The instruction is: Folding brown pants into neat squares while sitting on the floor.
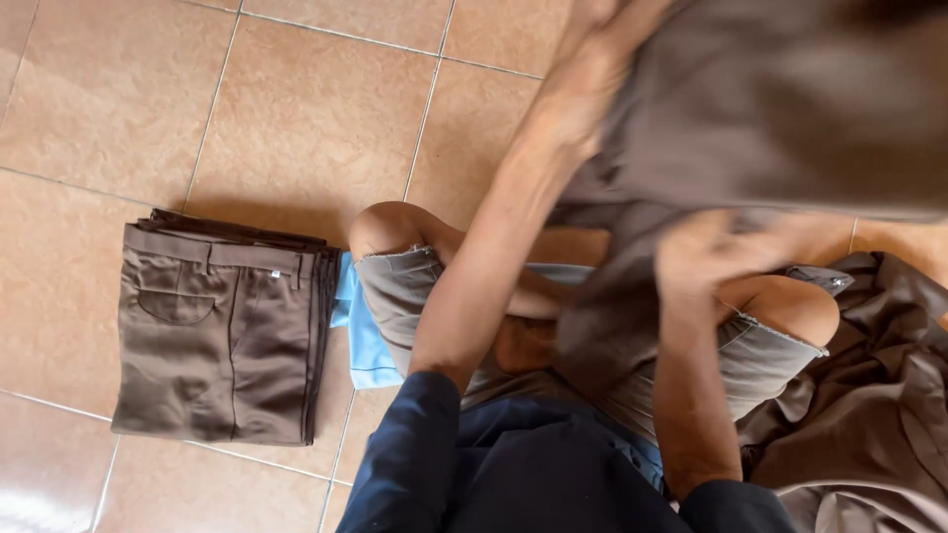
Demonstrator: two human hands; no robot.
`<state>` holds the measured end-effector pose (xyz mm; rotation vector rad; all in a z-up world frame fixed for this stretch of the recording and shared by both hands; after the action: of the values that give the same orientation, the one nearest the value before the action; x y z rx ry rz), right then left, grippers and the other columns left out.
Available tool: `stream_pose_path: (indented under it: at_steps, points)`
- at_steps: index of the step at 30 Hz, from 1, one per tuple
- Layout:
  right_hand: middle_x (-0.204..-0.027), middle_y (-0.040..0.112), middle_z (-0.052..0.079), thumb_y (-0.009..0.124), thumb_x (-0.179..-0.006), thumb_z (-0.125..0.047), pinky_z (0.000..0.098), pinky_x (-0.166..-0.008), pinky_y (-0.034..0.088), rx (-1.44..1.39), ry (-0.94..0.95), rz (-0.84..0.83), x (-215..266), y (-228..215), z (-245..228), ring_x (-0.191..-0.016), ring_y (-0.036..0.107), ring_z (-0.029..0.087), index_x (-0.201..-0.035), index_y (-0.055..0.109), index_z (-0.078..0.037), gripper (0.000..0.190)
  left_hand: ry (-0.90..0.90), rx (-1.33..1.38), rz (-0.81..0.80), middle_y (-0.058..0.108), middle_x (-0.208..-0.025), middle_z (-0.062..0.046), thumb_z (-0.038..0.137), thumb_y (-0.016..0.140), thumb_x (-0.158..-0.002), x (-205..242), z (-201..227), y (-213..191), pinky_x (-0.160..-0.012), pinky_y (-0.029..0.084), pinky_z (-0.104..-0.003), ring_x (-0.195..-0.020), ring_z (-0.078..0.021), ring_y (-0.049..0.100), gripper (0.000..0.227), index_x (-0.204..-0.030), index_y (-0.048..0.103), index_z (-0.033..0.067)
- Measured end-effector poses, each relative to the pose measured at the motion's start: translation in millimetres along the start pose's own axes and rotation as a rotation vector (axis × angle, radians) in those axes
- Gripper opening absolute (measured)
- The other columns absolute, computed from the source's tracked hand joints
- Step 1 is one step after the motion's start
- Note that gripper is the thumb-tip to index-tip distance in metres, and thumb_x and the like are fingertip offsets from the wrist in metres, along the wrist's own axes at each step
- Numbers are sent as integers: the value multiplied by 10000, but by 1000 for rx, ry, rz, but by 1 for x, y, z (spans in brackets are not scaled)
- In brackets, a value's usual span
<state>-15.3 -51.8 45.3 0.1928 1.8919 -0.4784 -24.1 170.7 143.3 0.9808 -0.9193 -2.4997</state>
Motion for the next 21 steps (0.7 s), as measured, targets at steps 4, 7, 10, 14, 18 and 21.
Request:
stream_pose_path:
  at_steps: [4, 7, 10, 14, 18, 21]
  points:
    - [-823, 635, 125, 725, -921, -187, 392, -663, 484, 330, 202, -492, 120, 43, -2, -630, 567, 319, -1011, 648, -2, 219, -287, -567, 93, 608, -1453, -166, 339, 662, -957, 75, -54, -105, -1166, 427, -344, -1346, -236, 569, 639, -1433, 525, -64]
    - [-1363, 591, 225, 734, -836, -518, 614, -945, 481, 276, 55, -1282, 238, 51, 16, -1272, 564, 418, -1309, 656, -125, 620, -540, -1301, 118, 556, -1323, -397, 325, 654, -973, 175, -96, -171, -1072, 401, -728, -1236, -568, 547, 587, -1341, 471, -95]
    - [-1230, 636, 304, 771, -886, -363, 542, -959, 483, -25, 175, -1154, 199, 30, 6, -1179, 614, 484, -1306, 643, 39, 595, -565, -1527, 268, 296, -1541, -431, 150, 713, -933, 228, -79, -141, -1139, 290, -746, -1362, -585, 404, 695, -1463, 358, -126]
    - [-1151, 682, 179, 755, -931, -405, 513, -883, 529, -34, 318, -883, 135, 42, 56, -1118, 655, 389, -1241, 665, -76, 460, -234, -1779, -115, 406, -1542, -306, 557, 822, -717, 262, -108, -101, -1159, 312, -692, -1427, -507, 411, 1004, -1520, 445, 87]
    - [-1449, 475, 220, 812, -751, -535, 706, -945, 474, 224, 512, -1353, 193, 99, 158, -1376, 445, 463, -1642, 304, -189, 1083, -350, -1907, -488, 373, -1528, -349, 492, 870, -713, 290, -160, -107, -1088, 380, -718, -1447, -577, 335, 642, -1174, 656, 100]
    - [-1446, 388, 208, 775, -875, -275, 617, -923, 534, 424, 461, -1440, 202, 125, 158, -1352, 402, 445, -1626, 312, -197, 886, -76, -1976, -445, 610, -1298, -242, 223, 817, -808, 283, -193, -133, -902, 513, -616, -1276, -478, 559, 227, -945, 663, 129]
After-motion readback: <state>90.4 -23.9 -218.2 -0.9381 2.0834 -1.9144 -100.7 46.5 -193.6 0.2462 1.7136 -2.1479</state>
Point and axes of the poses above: each hand's wrist, its own x-axis away from the middle knuckle, its own y-axis out of the palm, z = x × y, the point moved 5 cm from there along -x, towards the middle knuckle
